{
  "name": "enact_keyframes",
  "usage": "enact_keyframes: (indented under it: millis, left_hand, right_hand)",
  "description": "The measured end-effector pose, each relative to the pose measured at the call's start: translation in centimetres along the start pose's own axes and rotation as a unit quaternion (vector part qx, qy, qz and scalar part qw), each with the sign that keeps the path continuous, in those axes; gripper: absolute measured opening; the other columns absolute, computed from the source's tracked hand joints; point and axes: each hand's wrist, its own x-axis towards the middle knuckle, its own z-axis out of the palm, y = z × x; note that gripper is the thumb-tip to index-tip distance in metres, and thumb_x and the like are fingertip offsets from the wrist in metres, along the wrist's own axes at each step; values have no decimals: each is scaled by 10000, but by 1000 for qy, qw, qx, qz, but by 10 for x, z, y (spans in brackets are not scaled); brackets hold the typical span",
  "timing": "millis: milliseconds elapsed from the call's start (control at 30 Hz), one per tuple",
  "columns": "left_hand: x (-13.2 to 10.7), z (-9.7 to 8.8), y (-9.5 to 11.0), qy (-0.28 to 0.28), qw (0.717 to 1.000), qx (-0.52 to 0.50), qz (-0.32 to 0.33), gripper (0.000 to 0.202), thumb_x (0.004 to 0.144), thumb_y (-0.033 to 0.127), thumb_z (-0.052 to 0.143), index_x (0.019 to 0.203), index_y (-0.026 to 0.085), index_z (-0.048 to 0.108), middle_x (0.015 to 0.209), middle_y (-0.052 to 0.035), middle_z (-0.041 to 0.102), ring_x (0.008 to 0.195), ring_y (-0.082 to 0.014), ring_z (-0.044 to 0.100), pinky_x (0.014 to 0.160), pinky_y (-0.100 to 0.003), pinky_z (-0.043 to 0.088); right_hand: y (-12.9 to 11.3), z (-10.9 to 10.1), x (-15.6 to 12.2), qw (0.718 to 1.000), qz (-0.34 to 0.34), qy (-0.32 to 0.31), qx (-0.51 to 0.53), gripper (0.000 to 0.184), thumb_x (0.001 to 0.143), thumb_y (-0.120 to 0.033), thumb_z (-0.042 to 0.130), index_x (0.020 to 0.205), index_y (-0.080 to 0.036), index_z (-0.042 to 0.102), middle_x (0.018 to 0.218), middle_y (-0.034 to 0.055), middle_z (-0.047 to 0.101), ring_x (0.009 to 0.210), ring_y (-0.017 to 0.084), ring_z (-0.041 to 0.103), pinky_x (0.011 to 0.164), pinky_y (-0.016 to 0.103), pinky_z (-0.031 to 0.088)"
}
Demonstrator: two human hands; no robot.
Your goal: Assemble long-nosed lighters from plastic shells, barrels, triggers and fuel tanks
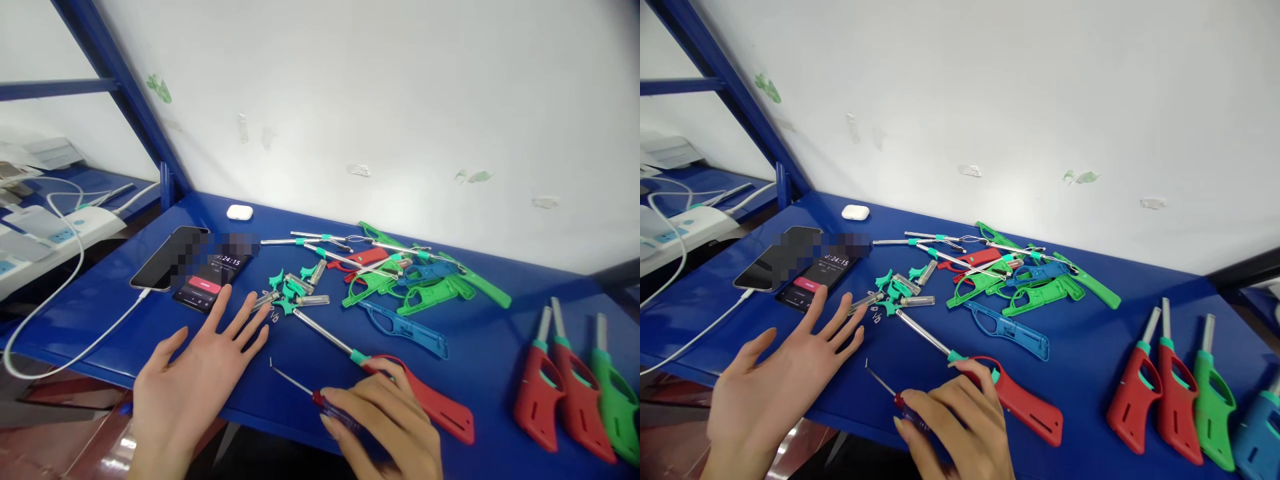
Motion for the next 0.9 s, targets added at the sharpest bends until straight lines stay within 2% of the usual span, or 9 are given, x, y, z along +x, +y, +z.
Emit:
enact_keyframes:
  millis: [267, 600, 900]
  left_hand:
    - [1, 0, 2, -13, 1000, 3, 2, 960, 1106, 263, 578, 1926, 309, 80, 1747, -256, 623, 1637, -475, 496, 1296, -634, 545]
    - [1, -2, 2, -20, 1000, 1, -1, 948, 1124, 265, 561, 1924, 317, 55, 1754, -255, 612, 1647, -465, 486, 1309, -627, 529]
    - [0, -2, 2, -28, 1000, 0, -4, 952, 1127, 256, 560, 1919, 321, 36, 1756, -254, 609, 1647, -457, 482, 1317, -614, 523]
  right_hand:
    - [1, 2, 3, 1000, -6, -4, -2, 126, 1185, -200, 691, 1141, -248, 799, 856, -96, 838, 654, 81, 765, 1003, 348, 576]
    - [1, 3, 2, 1000, -3, -3, -5, 120, 1162, -168, 705, 1155, -247, 795, 872, -88, 849, 663, 92, 777, 1005, 351, 584]
    - [2, -1, 1, 1000, 5, 24, -15, 117, 1162, -179, 712, 1156, -244, 809, 873, -74, 839, 660, 97, 770, 979, 345, 607]
